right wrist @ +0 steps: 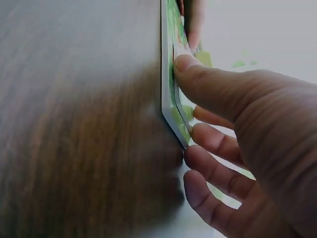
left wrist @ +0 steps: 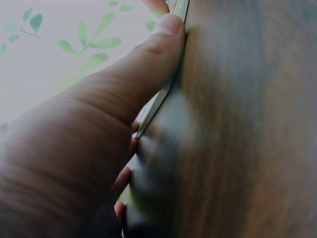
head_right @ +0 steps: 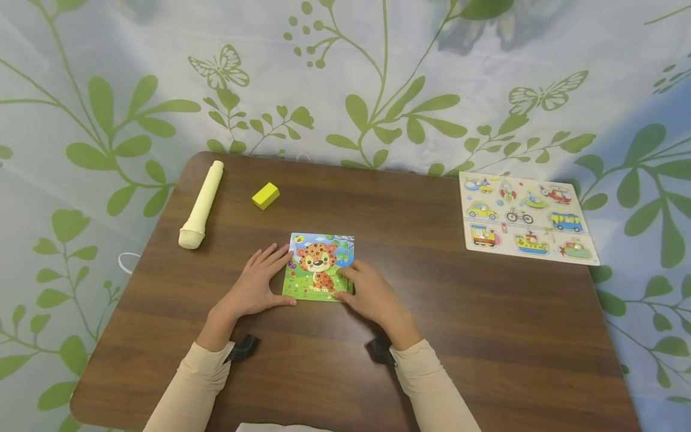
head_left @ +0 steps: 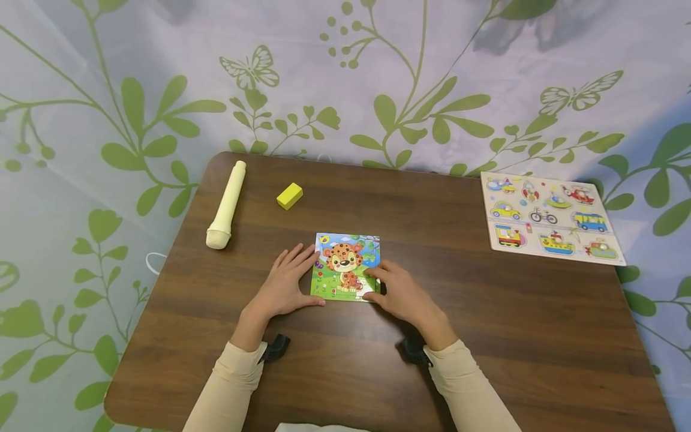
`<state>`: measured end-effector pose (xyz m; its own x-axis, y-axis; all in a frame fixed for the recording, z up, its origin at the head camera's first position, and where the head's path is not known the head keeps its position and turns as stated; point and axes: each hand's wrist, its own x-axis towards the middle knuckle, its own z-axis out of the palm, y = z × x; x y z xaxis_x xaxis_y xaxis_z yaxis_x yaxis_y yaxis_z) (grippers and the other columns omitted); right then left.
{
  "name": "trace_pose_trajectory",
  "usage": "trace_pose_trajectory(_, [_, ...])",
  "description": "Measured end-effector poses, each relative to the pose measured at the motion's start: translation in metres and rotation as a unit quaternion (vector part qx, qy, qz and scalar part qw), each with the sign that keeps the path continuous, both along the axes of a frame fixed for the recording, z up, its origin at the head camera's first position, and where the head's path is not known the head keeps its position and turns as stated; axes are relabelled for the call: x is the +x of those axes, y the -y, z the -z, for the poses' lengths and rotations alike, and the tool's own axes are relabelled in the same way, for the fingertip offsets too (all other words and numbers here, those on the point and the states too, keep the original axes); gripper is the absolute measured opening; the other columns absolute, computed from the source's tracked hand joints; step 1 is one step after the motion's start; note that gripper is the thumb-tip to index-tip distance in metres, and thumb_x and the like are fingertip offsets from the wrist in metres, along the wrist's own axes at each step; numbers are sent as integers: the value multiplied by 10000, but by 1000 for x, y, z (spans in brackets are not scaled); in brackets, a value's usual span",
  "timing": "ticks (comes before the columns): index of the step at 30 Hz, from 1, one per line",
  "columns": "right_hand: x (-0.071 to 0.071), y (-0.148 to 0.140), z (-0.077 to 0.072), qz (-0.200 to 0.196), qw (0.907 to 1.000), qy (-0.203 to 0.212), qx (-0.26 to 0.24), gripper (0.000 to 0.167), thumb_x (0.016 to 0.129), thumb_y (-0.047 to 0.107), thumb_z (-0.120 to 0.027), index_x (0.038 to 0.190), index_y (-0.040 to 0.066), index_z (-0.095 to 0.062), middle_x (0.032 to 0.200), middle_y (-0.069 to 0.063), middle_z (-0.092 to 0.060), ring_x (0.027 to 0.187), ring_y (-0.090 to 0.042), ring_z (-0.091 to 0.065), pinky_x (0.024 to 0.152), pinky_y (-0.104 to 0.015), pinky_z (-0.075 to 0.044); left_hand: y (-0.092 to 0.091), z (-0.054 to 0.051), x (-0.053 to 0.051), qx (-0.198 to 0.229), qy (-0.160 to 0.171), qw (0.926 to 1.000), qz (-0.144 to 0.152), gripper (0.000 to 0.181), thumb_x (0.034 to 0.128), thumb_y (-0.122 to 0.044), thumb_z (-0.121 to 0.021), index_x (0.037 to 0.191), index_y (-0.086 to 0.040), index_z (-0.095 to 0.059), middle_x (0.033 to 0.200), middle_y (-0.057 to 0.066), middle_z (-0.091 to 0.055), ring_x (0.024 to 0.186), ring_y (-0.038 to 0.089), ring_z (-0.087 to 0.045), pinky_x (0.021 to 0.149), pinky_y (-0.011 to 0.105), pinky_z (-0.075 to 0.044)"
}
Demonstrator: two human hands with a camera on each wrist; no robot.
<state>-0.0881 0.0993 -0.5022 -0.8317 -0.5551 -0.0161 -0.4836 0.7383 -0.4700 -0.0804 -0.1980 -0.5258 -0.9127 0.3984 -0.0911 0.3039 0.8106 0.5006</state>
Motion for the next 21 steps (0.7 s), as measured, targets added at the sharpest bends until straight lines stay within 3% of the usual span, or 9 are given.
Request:
trace_pose_trajectory(5, [-2,3,-3,109,9998,-32,187,454,844,304,-850,1240,118,-730,1120,-58,-665,952,-195,-644,854,-383,-562,0,1,-3,-16,31,10000,8,1133,722,-630,-844,1616,-169,-323,1704,24,-259,1595,302,-169,1283,560,-90])
trace_pose_trajectory(10, [0,9,-11,342,9983,201,418,443,837,291,-854,1229,128,-727,1174,-55,-677,1060,-245,-678,929,-426,-568,-1,-1,-2,-25,108,9999,11,1134,719,-634,-845,1613,-162,-330,1703,27,-260,1595,305,-169,1282,567,-95])
trace_pose_trajectory(17, [2,18,-19,601,9938,481,797,394,844,270,-847,1201,155,-727,863,31,-656,784,-146,-593,718,-352,-521,-2,-1,-1,-53,141,9999,-26,1129,720,-647,-837,1611,-167,-337,1703,18,-260,1597,293,-164,1285,560,-95])
trace_pose_trajectory(21, [3,20,-18,674,9928,639,758,395,841,263,-850,1207,161,-744,799,65,-628,728,-105,-550,678,-315,-494,-1,-2,1,-71,161,9998,-35,1125,722,-648,-835,1611,-169,-337,1703,21,-260,1597,294,-162,1285,561,-93])
